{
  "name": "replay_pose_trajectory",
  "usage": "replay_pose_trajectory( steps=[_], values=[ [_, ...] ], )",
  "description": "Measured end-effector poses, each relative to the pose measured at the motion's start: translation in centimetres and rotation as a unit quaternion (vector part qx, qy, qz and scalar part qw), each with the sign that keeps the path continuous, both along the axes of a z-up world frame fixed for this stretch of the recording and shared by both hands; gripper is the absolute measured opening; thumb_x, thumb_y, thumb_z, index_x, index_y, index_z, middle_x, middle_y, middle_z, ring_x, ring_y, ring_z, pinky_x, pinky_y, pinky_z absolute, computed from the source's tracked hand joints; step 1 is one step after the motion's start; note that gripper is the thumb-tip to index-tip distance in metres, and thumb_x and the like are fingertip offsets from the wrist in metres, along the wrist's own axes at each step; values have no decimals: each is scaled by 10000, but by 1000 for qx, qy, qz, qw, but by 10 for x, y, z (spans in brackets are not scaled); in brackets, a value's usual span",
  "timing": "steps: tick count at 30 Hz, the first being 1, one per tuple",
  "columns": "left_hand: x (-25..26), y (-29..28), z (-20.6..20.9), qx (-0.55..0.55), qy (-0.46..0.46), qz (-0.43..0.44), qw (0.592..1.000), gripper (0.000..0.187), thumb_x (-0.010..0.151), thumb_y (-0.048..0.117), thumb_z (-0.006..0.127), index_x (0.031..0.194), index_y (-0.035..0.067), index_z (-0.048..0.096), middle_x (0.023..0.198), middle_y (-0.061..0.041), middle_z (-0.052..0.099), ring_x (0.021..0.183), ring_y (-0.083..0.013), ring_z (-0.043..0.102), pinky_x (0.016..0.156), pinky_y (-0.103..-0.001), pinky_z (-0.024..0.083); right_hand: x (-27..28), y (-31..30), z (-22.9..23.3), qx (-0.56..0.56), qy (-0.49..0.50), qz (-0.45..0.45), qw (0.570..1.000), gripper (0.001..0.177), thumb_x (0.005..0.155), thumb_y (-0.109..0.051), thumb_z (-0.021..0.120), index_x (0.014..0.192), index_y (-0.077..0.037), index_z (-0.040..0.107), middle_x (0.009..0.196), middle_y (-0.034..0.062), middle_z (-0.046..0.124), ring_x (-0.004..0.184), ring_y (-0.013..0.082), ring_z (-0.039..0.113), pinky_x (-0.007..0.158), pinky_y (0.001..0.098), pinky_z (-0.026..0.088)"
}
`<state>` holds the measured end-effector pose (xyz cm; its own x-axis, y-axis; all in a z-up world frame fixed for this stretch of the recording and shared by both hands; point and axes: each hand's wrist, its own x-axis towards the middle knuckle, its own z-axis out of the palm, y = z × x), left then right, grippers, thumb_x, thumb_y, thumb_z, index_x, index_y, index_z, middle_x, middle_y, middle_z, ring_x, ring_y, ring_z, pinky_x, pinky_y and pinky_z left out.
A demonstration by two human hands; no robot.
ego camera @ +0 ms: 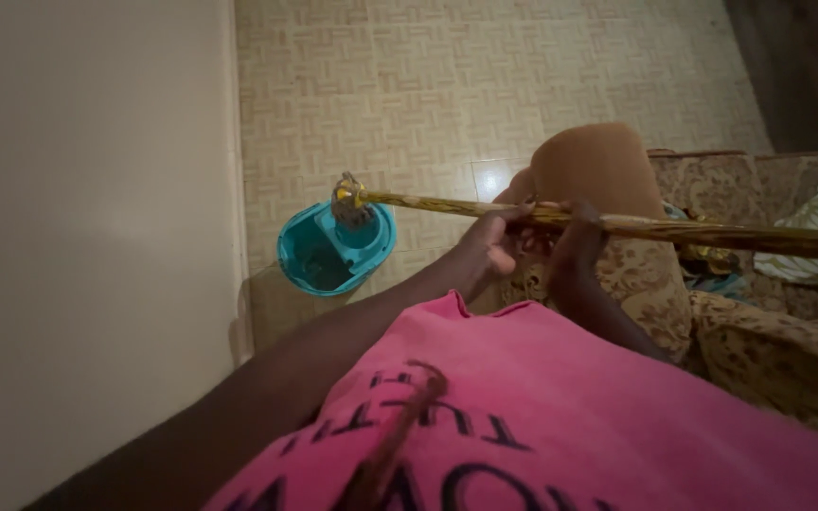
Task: Mopping the tiled floor of a hallway and wringing the mop in a bucket.
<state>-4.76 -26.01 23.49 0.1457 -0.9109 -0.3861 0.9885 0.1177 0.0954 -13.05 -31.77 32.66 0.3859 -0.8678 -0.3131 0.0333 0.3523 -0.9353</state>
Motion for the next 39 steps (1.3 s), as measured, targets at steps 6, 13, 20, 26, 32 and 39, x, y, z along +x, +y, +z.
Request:
replay_pose_trajectory(
  steps=[6, 13, 20, 26, 32, 39],
  values=[
    [25, -5, -27, 3, -28, 14, 1000, 250, 968, 187, 616, 1185, 97, 699, 942, -82, 757, 829, -244, 689, 800, -437, 582, 13, 8, 6, 26, 20, 91, 995, 350, 931, -336, 501, 982, -24, 652, 733, 140, 650, 555, 238, 600, 533, 349, 508],
    [66, 12, -93, 77, -20, 31, 996, 186, 973, 286, 693, 945, 106, 655, 698, -43, 648, 577, -180, 600, 585, -342, 509, 39, 19, -23, 71, 25, 233, 969, 484, 954, -488, 550, 1107, -34, 616, 884, 141, 718, 725, 229, 699, 689, 363, 598],
    [82, 3, -166, 299, -106, 59, 947, 248, 978, 324, 501, 969, 137, 665, 768, -11, 657, 643, -149, 605, 655, -316, 551, 82, -1, -57, 63, 116, 300, 945, 657, 914, -604, 618, 1202, -14, 590, 910, 169, 757, 703, 230, 736, 675, 342, 632],
    [88, 31, -40, 404, -584, 43, 703, 239, 963, 276, 619, 945, 50, 694, 867, -128, 678, 826, -307, 681, 760, -463, 546, 108, -46, -63, 61, 10, 298, 953, 637, 918, -487, 704, 1115, 104, 575, 884, 214, 710, 680, 278, 749, 667, 390, 663],
    [92, 49, 16, 331, -824, 247, 387, 269, 720, 219, 764, 932, 84, 668, 914, -185, 657, 881, -432, 622, 740, -513, 518, 119, 3, 40, -16, 89, 328, 940, 639, 915, -519, 669, 966, 117, 652, 817, 193, 739, 638, 254, 730, 628, 354, 639],
    [160, 31, 2, 248, -843, 248, 409, 228, 839, 63, 671, 1056, 42, 604, 981, -220, 631, 915, -449, 618, 737, -525, 500, 144, 8, 135, -212, 218, 416, 857, 653, 940, -559, 671, 1033, 84, 733, 850, 187, 727, 700, 235, 710, 660, 340, 601]
  ],
)
